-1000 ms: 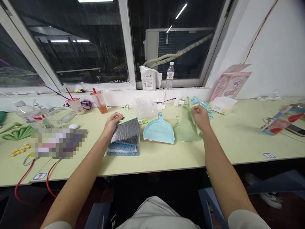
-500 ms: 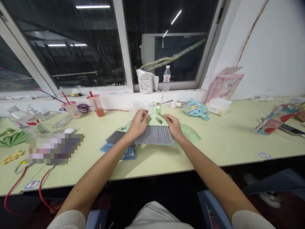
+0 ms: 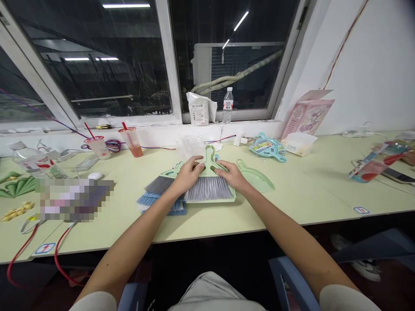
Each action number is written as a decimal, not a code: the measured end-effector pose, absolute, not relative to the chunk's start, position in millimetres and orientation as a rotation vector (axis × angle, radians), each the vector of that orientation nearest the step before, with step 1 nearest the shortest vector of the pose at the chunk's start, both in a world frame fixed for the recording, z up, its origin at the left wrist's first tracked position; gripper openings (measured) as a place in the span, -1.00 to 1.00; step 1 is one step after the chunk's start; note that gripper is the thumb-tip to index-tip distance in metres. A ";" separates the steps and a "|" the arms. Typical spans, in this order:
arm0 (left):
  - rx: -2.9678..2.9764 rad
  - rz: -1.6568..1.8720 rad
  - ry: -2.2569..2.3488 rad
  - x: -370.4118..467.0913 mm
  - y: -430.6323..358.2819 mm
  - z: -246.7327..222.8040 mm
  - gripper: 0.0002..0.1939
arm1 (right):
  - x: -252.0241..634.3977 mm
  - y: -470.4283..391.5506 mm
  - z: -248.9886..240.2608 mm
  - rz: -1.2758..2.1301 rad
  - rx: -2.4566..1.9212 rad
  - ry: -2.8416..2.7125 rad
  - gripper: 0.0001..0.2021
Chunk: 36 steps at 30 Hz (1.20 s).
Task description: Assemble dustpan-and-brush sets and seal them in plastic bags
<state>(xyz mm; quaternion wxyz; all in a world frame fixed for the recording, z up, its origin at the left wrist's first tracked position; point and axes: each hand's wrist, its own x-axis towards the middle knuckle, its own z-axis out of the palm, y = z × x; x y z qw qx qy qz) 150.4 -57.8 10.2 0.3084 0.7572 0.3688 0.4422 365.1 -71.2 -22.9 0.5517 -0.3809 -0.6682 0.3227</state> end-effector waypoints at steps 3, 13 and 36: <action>1.943 1.007 0.917 144.9 -57.8 16.5 -0.55 | 368.3 -72.2 -22.4 0.807 -0.874 -1.607 -0.58; 1.949 1.028 0.840 150.4 -62.8 12.7 -0.63 | 366.3 -82.8 -12.3 0.839 -0.847 -1.727 -0.66; 1.895 1.312 0.785 160.1 -66.4 -3.0 -0.75 | 368.2 -80.1 -17.4 0.904 -0.830 -1.716 -0.72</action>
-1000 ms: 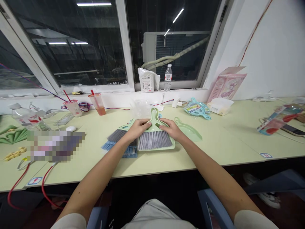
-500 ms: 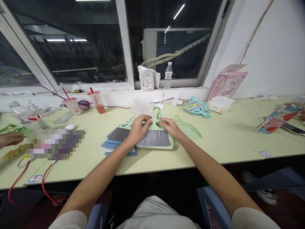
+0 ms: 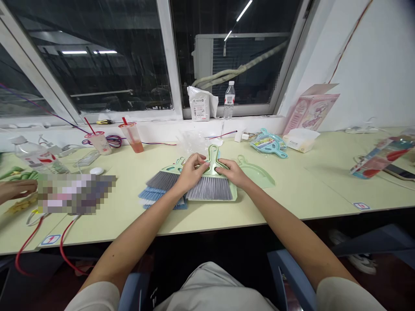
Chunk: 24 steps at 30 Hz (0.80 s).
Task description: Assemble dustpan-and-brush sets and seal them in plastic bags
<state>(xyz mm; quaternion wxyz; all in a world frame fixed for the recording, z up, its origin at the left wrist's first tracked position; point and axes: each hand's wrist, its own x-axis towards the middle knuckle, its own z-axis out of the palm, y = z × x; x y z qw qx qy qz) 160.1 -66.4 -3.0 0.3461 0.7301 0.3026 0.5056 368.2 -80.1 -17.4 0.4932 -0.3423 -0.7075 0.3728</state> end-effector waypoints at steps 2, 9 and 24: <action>1.877 1.262 0.777 160.0 -66.7 -1.7 -0.73 | 368.5 -78.4 -19.8 0.901 -0.845 -1.718 -0.72; 1.973 1.070 0.827 155.2 -59.1 0.6 -0.64 | 369.1 -75.0 -23.4 0.905 -0.861 -1.736 -0.68; 2.081 1.146 0.922 160.4 -64.0 -0.9 -0.78 | 361.9 -75.6 -20.5 0.840 -0.895 -1.724 -0.52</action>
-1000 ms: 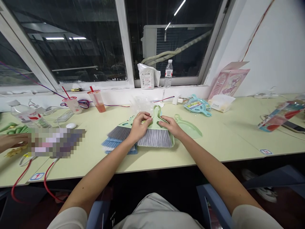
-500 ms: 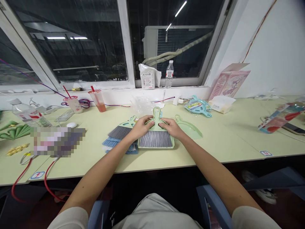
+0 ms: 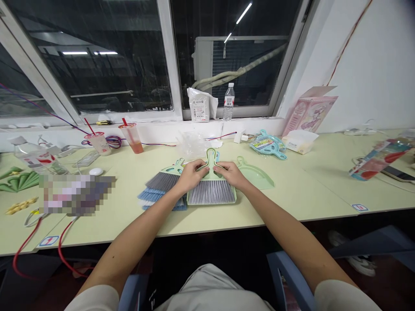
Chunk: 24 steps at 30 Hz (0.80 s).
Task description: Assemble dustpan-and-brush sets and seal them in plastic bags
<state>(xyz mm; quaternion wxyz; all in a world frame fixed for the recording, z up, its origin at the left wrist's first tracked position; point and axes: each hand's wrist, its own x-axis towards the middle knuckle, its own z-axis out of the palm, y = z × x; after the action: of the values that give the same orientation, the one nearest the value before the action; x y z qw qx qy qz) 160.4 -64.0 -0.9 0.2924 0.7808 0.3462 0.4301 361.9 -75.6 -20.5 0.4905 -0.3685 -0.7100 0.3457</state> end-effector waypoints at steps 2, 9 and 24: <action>2.057 1.130 0.908 160.5 -63.4 -2.0 -0.76 | 361.9 -75.6 -20.1 0.854 -0.904 -1.710 -0.53; 1.913 1.278 1.002 150.2 -54.4 6.6 -0.62 | 377.7 -67.4 -18.3 0.870 -0.977 -1.426 -0.63; 2.252 0.583 1.933 74.3 70.0 54.8 -0.87 | 405.1 -39.2 -30.3 0.893 -1.079 -0.809 -0.48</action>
<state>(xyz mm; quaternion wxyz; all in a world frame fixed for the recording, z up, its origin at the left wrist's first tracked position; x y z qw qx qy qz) 74.3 70.0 54.8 0.0583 0.7433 0.6381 0.1923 405.1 -39.2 -30.3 0.6906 -0.4825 -0.3618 0.3992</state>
